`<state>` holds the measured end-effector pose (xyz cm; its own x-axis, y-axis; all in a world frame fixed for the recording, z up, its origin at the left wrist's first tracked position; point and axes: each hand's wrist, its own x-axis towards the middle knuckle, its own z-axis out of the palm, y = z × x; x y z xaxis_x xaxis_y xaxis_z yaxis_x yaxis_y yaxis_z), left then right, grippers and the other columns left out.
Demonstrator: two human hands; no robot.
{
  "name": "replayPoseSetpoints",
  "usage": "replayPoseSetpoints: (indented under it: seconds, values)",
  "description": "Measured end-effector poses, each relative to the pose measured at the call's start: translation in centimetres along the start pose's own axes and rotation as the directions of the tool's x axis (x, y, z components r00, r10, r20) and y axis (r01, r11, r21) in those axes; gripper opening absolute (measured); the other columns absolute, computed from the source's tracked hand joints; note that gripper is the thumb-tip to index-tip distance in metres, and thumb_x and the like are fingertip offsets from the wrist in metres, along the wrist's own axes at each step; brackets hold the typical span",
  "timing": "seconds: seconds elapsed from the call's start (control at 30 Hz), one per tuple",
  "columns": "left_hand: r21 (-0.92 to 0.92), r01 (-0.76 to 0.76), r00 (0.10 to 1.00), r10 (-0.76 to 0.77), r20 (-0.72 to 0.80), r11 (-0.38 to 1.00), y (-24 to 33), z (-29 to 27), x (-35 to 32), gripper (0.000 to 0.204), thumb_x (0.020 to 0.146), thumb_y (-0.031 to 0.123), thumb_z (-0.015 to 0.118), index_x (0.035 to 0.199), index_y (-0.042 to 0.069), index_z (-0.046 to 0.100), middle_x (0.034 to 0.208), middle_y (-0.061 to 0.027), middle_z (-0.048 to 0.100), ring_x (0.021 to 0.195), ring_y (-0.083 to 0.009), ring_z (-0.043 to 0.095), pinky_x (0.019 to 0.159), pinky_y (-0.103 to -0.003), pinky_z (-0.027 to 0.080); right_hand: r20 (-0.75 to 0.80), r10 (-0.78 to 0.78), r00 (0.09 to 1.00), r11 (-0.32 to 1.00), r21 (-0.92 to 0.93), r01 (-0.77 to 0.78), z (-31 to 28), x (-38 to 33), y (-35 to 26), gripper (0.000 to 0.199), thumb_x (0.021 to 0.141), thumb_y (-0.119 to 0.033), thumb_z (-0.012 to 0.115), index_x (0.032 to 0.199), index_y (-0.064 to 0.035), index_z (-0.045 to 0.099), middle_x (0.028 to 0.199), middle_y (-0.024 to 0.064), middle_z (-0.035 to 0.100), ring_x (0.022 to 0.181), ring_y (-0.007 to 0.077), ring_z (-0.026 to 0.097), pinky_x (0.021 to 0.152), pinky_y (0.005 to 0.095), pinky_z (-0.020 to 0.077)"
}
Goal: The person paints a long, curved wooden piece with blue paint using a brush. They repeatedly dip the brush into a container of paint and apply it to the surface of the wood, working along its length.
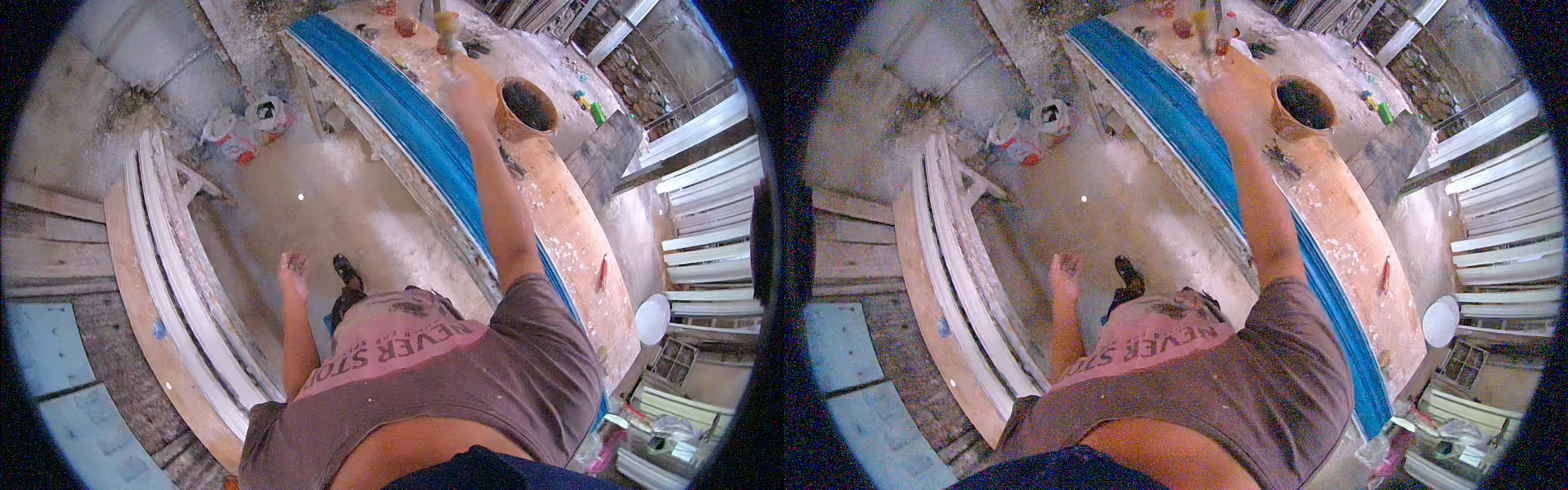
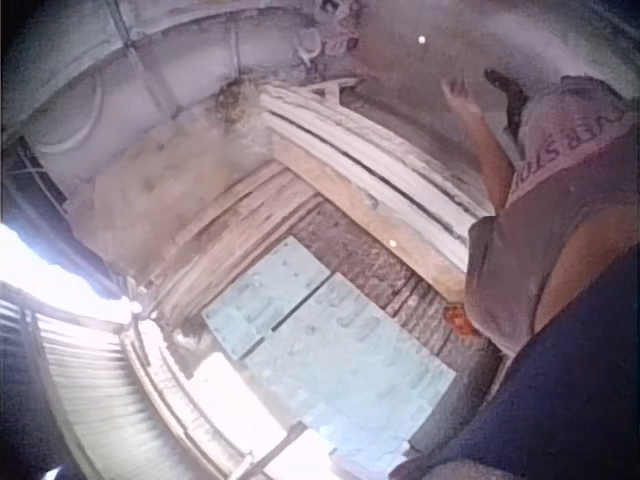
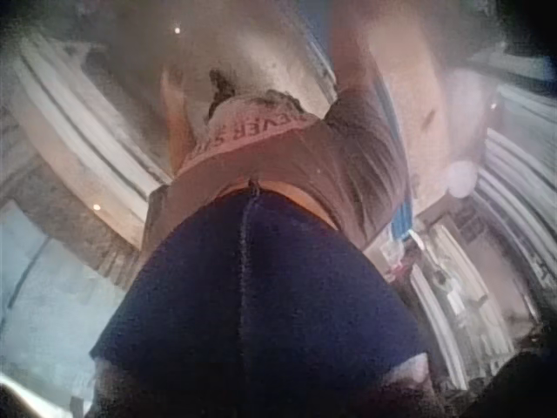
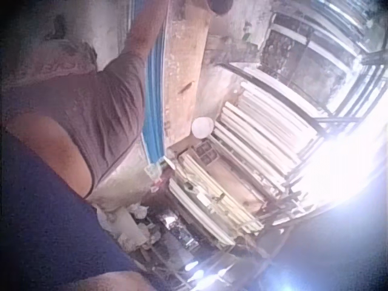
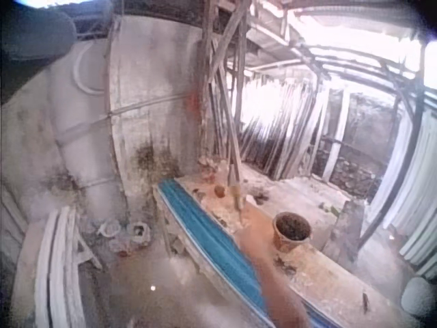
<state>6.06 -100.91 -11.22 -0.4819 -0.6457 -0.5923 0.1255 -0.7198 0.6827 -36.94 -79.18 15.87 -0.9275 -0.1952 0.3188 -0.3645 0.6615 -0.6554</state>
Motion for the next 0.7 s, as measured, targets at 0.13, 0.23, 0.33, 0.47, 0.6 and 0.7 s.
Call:
replayPoseSetpoints:
  seconds: [0.13, 0.23, 0.33, 0.47, 0.6, 0.7]
  values:
    - [0.002, -0.003, 1.0, 0.003, -0.004, 1.0, -5.6, -1.1, -7.7, 0.035, 0.094, 0.035, 0.05, 0.114, 0.006, 0.052, 0.11, -0.0087, 0.056, 0.105, -0.0263, 0.054, 0.094, -0.039, 0.043, -0.437, -0.17, 0.883, 0.935, 0.213, 0.285, -3.6, -2.0, 3.1, 0.037, 0.087, -0.031, 0.056, 0.098, 0.0042, 0.063, 0.086, 0.023, 0.066, 0.075, 0.0358, 0.062, 0.067, 0.044, 0.0474]
    - [-0.004, 0.163, 0.97, -0.16, 0.181, 0.987, -9.6, -0.4, -12.9, 0.038, 0.096, 0.036, 0.048, 0.119, 0.005, 0.051, 0.109, -0.0086, 0.056, 0.103, -0.0257, 0.054, 0.093, -0.038, 0.043, -0.23, -0.399, 0.888, 0.912, -0.201, 0.357, -4.6, -2.6, 13.9, 0.032, 0.087, -0.027, 0.057, 0.091, 0.005, 0.062, 0.081, 0.023, 0.066, 0.072, 0.0356, 0.062, 0.065, 0.0449, 0.0464]
    - [0.15, 0.159, 0.98, -0.174, 0.092, 0.976, -11.6, -1.7, -17.5, 0.037, 0.095, 0.035, 0.051, 0.116, 0.005, 0.052, 0.108, -0.0077, 0.057, 0.1, -0.0246, 0.054, 0.091, -0.037, 0.043, -0.076, -0.296, 0.952, 0.954, -0.081, 0.29, -9.7, -8.2, 12.1, 0.029, 0.087, -0.023, 0.056, 0.082, 0.0042, 0.062, 0.073, 0.0214, 0.065, 0.069, 0.0348, 0.061, 0.062, 0.0452, 0.0454]
    - [0.189, 0.181, 0.966, -0.21, 0.148, 0.965, -14.7, -3.0, -21.1, 0.033, 0.095, 0.035, 0.05, 0.112, 0.007, 0.054, 0.107, -0.0064, 0.057, 0.099, -0.0225, 0.055, 0.088, -0.036, 0.044, -0.196, 0.108, 0.975, 0.952, 0.302, -0.045, -18.0, -18.3, 12.2, 0.031, 0.087, -0.026, 0.054, 0.083, 0.0032, 0.063, 0.077, 0.0237, 0.064, 0.078, 0.0385, 0.064, 0.073, 0.0487, 0.0474]
    - [0.269, 0.188, 0.937, -0.254, 0.238, 0.945, -15.8, -2.8, -24.2, 0.029, 0.095, 0.034, 0.049, 0.108, 0.008, 0.056, 0.106, -0.0051, 0.058, 0.098, -0.0211, 0.054, 0.088, -0.036, 0.043, 0.178, -0.021, 0.984, 0.936, -0.343, 0.082, -19.1, -26.6, 23.1, 0.032, 0.088, -0.026, 0.053, 0.081, 0.0031, 0.064, 0.078, 0.0272, 0.064, 0.074, 0.042, 0.062, 0.071, 0.0505, 0.0474]
    - [0.268, 0.118, 0.952, -0.186, 0.245, 0.956, -15.4, -3.1, -26.9, 0.028, 0.096, 0.033, 0.048, 0.107, 0.009, 0.056, 0.106, -0.0048, 0.057, 0.098, -0.021, 0.054, 0.089, -0.037, 0.042, 0.091, 0.1, 0.991, 0.993, -0.066, -0.094, -27.4, -29.4, 16.1, 0.032, 0.088, -0.024, 0.053, 0.085, 0.0061, 0.065, 0.08, 0.0288, 0.064, 0.076, 0.0421, 0.063, 0.074, 0.0497, 0.0479]
